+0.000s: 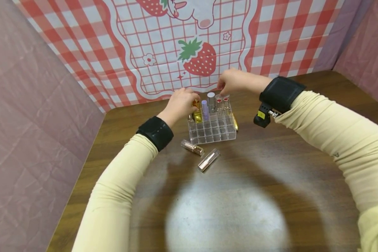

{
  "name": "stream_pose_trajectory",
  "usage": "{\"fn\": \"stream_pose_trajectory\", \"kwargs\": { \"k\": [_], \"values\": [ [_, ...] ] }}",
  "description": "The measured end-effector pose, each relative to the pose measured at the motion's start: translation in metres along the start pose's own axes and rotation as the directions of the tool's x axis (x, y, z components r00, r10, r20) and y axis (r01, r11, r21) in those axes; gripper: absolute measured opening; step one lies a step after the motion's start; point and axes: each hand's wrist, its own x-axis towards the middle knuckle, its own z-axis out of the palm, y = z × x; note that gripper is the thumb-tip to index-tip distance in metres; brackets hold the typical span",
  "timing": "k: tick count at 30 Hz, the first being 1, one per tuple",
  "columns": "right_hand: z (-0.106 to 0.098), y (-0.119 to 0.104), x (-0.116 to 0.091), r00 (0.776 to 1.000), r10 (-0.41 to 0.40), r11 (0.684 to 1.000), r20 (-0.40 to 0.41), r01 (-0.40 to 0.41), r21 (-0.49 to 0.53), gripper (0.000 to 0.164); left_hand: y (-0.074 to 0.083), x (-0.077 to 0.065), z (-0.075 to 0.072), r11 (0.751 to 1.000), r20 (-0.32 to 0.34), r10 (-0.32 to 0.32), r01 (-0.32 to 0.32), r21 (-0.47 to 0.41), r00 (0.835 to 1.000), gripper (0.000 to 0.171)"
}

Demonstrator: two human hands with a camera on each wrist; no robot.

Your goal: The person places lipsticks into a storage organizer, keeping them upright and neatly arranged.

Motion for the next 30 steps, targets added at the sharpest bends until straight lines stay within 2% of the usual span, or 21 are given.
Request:
{"fn": "stream_pose_trajectory", "kwargs": {
  "k": [6,10,15,24,30],
  "values": [
    [0.001,0.002,-0.001,1.000,0.002,1.000,-0.001,-0.002,0.019,0.028,0.001,0.000,0.004,1.000,-0.001,-0.002,0.002,-0.006,1.000,0.033],
    [0.001,0.003,-0.001,1.000,0.009,1.000,0.005,-0.009,0.020,0.028,0.001,-0.001,0.007,0.999,-0.029,0.023,-0.022,0.030,0.999,0.035],
    [0.001,0.004,0.001,1.000,0.012,1.000,0.013,-0.012,0.016,0.028,0.000,-0.002,0.011,0.997,-0.033,0.039,-0.037,0.069,0.999,0.029],
    [0.005,0.009,-0.003,1.000,-0.012,1.000,-0.005,0.012,0.007,0.029,0.002,0.000,0.015,0.996,-0.078,0.075,-0.070,0.063,0.994,0.018],
    [0.006,0.016,-0.007,1.000,-0.004,1.000,0.006,0.004,0.022,0.030,0.004,0.000,0.018,0.997,-0.119,0.069,-0.064,0.044,0.990,0.015]
  ]
}}
